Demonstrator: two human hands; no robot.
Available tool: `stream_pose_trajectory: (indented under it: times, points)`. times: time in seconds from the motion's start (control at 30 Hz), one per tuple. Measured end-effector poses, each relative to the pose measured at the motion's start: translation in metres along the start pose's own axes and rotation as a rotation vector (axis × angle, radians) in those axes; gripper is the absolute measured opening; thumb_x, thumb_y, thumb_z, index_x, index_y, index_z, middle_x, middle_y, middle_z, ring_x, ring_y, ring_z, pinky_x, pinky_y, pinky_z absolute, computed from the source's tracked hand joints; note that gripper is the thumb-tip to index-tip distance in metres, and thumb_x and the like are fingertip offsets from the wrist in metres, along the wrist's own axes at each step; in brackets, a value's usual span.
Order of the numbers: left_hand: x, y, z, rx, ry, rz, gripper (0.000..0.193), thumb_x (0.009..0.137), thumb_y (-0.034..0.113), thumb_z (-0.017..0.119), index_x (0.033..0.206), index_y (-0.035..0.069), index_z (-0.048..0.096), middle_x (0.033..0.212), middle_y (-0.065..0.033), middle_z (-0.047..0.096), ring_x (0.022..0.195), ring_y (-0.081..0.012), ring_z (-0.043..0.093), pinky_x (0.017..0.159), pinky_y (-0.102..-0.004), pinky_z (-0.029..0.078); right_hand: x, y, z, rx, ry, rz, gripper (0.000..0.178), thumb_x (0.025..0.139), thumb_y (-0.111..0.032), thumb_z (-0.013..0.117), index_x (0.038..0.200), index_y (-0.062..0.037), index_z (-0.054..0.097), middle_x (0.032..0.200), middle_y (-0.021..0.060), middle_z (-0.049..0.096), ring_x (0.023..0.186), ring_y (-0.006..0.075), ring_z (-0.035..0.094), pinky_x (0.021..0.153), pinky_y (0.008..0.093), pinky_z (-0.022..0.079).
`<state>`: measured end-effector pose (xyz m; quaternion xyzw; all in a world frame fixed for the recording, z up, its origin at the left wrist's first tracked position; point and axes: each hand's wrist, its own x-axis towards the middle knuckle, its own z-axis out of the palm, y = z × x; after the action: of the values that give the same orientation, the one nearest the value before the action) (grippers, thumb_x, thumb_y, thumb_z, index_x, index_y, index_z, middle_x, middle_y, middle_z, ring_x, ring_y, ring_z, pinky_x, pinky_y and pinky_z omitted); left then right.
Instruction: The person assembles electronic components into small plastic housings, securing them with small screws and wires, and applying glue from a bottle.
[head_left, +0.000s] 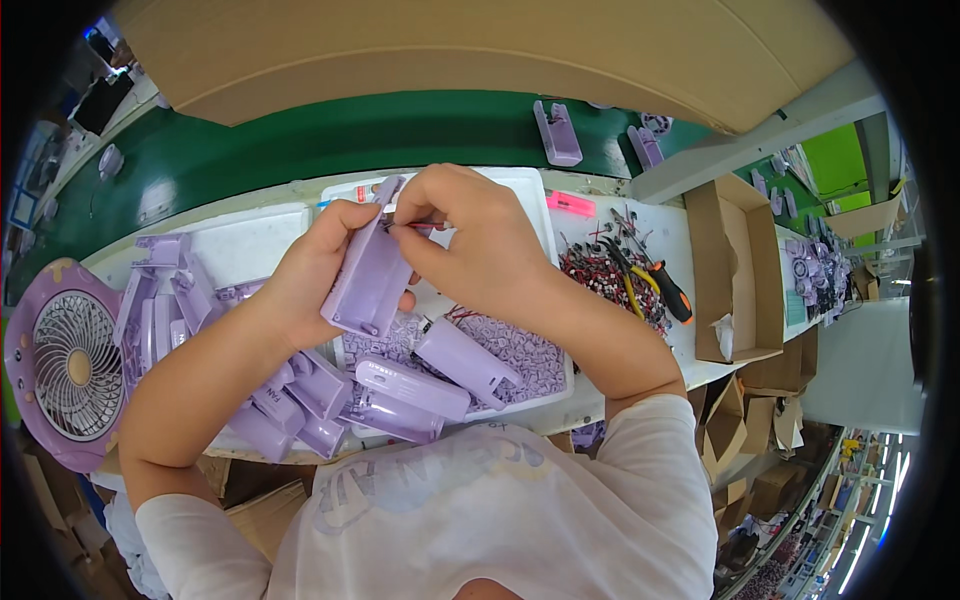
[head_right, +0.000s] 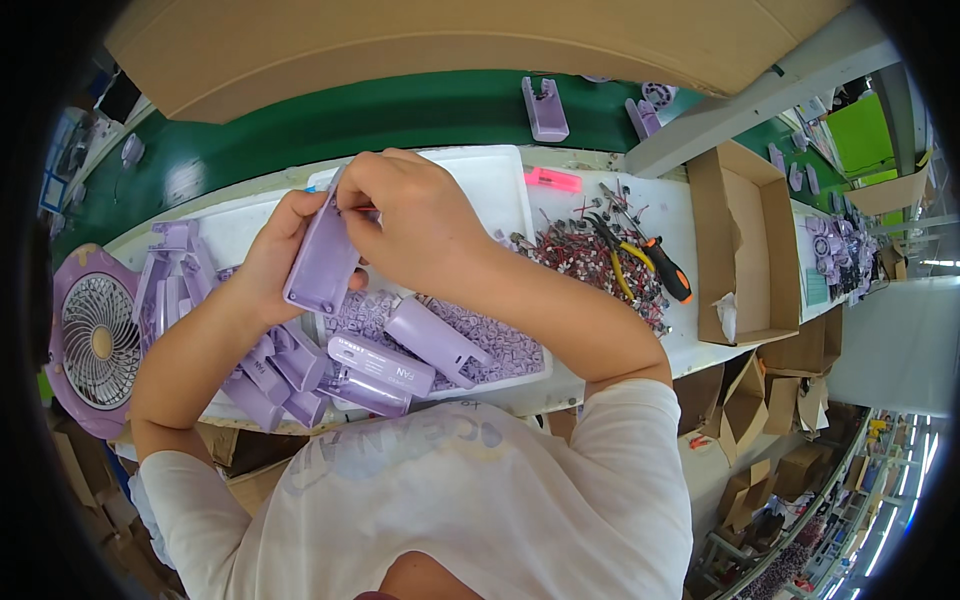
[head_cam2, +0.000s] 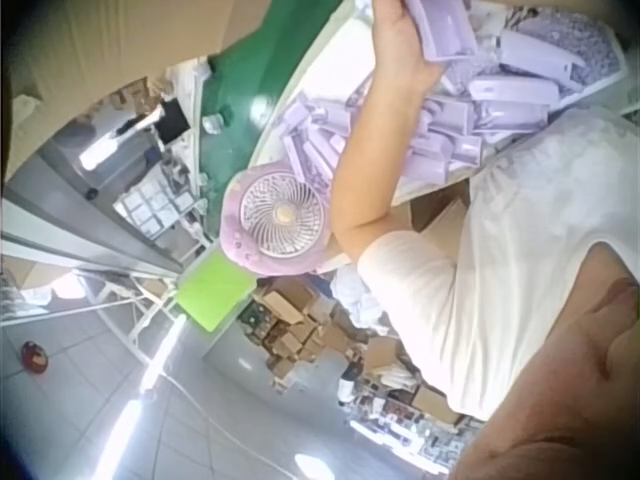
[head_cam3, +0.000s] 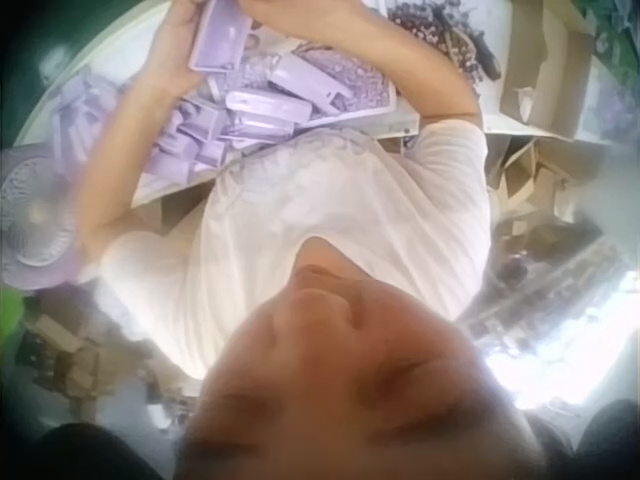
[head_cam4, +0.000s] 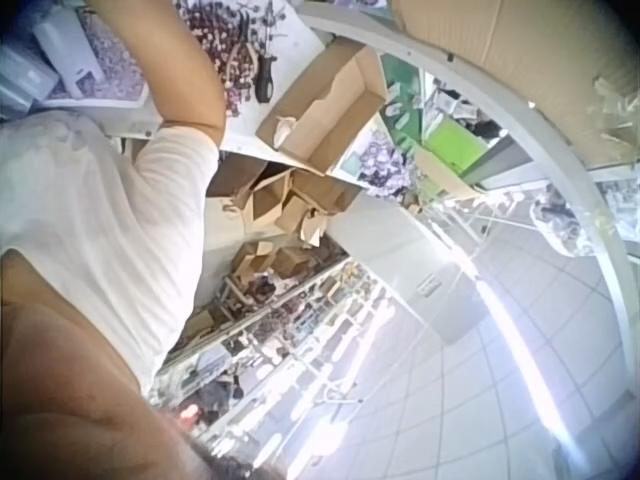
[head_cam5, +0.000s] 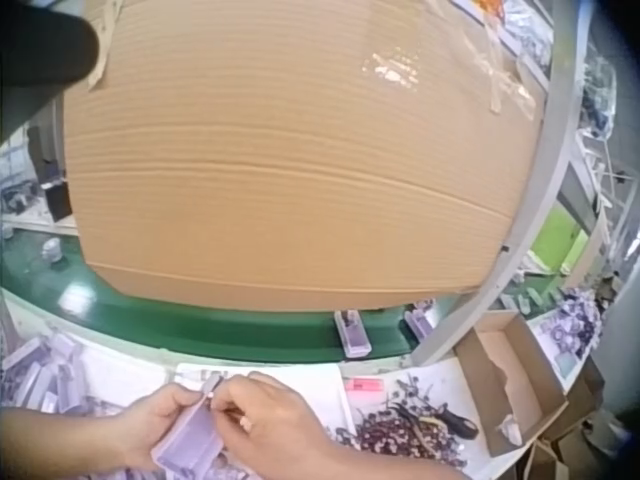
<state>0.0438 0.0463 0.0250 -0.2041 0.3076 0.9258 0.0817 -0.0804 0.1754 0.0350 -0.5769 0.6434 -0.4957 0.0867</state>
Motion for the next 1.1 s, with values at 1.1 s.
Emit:
stream_pose_trajectory:
  times: [1.1]
  points:
    - [0.004,-0.009,0.018,0.183,0.191,0.042,0.040,0.091,0.036,0.035,0.100,0.003,0.055,0.085,-0.0113,0.060,0.068,-0.0227,0.062,0.063,-0.0335,0.052,-0.005,0.007,0.009,-0.253,0.041,-0.210,0.014,0.067,0.001,0.063,0.077,-0.0047,0.054,0.068,0.0082,0.055,0.066,0.0271,0.055,0.058,0.0374,0.046]
